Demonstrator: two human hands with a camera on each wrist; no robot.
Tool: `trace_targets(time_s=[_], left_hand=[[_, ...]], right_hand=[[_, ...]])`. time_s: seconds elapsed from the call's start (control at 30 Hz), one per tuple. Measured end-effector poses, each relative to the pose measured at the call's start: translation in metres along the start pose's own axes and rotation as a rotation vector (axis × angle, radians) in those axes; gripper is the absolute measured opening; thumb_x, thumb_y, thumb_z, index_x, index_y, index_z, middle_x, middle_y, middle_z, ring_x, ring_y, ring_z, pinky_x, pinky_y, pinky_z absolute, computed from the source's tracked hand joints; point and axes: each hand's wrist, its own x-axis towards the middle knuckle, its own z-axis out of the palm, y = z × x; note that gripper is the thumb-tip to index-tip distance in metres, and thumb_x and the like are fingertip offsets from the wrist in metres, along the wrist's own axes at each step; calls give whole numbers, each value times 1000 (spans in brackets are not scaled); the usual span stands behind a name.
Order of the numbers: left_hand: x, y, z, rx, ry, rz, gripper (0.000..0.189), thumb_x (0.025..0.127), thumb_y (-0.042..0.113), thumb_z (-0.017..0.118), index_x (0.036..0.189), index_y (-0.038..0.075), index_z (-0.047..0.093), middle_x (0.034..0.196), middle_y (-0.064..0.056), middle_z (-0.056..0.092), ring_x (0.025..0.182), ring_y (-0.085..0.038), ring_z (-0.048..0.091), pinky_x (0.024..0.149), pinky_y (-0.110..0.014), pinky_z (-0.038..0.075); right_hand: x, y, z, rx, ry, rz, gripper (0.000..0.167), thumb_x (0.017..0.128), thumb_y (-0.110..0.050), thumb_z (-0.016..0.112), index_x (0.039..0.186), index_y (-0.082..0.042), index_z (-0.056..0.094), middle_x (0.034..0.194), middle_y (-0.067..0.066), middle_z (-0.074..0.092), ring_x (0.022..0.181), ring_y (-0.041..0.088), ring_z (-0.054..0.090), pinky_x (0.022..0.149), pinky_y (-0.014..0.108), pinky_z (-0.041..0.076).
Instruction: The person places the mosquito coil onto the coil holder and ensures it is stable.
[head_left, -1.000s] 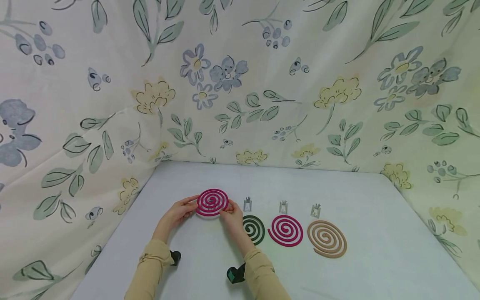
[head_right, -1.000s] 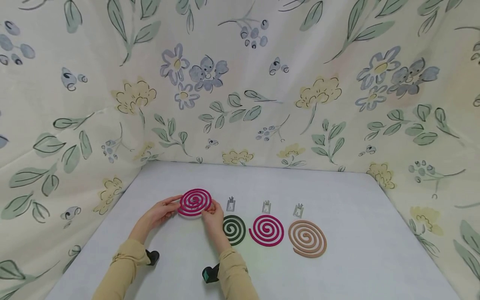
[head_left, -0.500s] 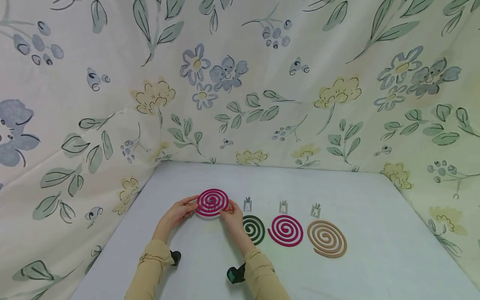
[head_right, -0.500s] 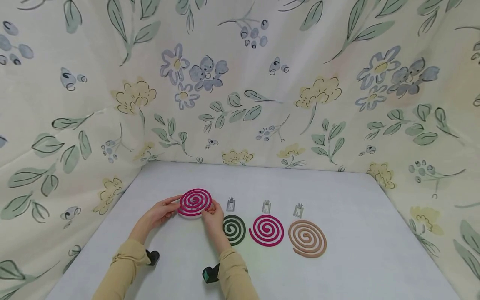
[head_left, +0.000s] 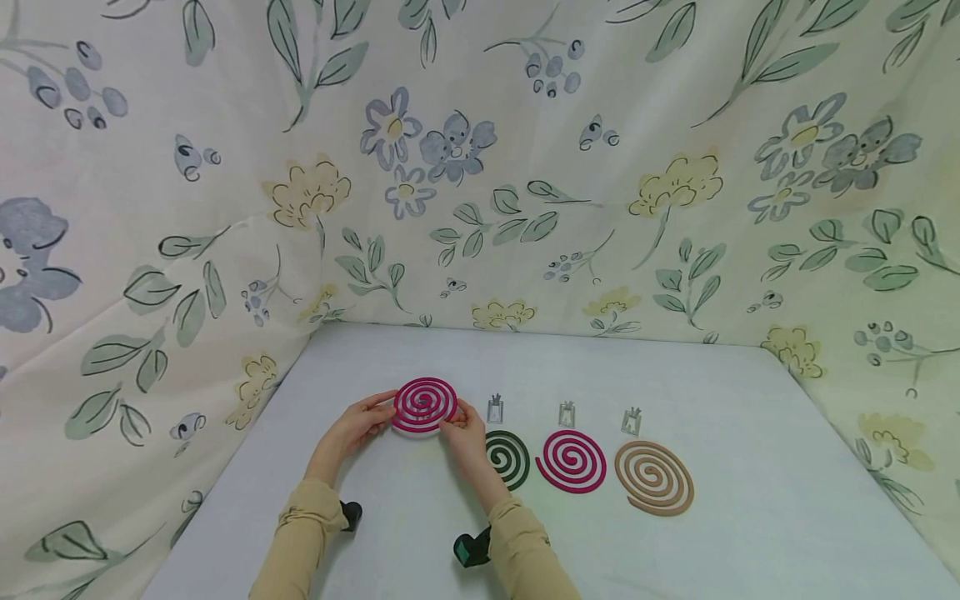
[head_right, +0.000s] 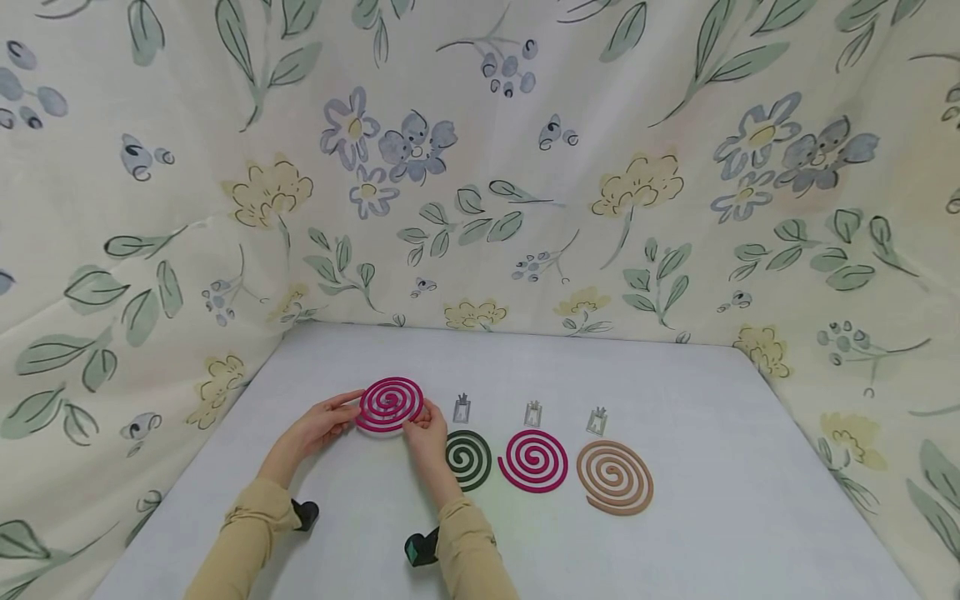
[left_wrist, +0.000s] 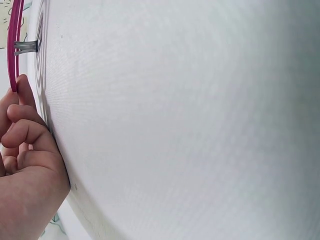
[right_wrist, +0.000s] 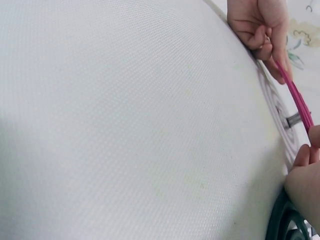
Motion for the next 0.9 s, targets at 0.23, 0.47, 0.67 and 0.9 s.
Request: trace_targets(time_s=[0.23, 0.47, 0.67, 0.9], left_hand=[[0, 0, 0, -1, 3, -1, 52, 95, 12, 55, 144, 2, 37, 76, 8, 47, 62, -5, 37, 56, -18, 29], [3, -2, 0, -5, 1, -4, 52, 95, 12, 55, 143, 3, 38, 76, 9, 49, 62, -4, 38, 56, -18, 29], [2, -1, 0, 5, 5, -5, 52, 95, 13, 56, 143, 4, 38, 78, 9, 50, 62, -5, 39, 56, -18, 30], [2, -1, 0, 0, -6, -4, 53, 95, 13, 56, 144, 4, 38, 78, 9, 51, 62, -4, 40, 56, -18, 30]], right_hand=[[0, 3, 1, -19, 16, -1, 55, 81, 7, 62, 132, 10, 44, 84, 4, 47, 77, 11, 42, 65, 15, 39], [4, 8, 1, -28, 17, 2, 55, 82, 6, 63, 134, 9, 44, 85, 3, 47, 79, 11, 42, 66, 16, 39], [4, 7, 2, -21, 19, -3, 55, 82, 6, 63, 133, 9, 44, 86, 4, 48, 79, 11, 42, 65, 14, 39], [3, 5, 2, -16, 24, -9, 56, 81, 6, 64, 133, 10, 44, 86, 5, 48, 78, 12, 42, 64, 15, 39]])
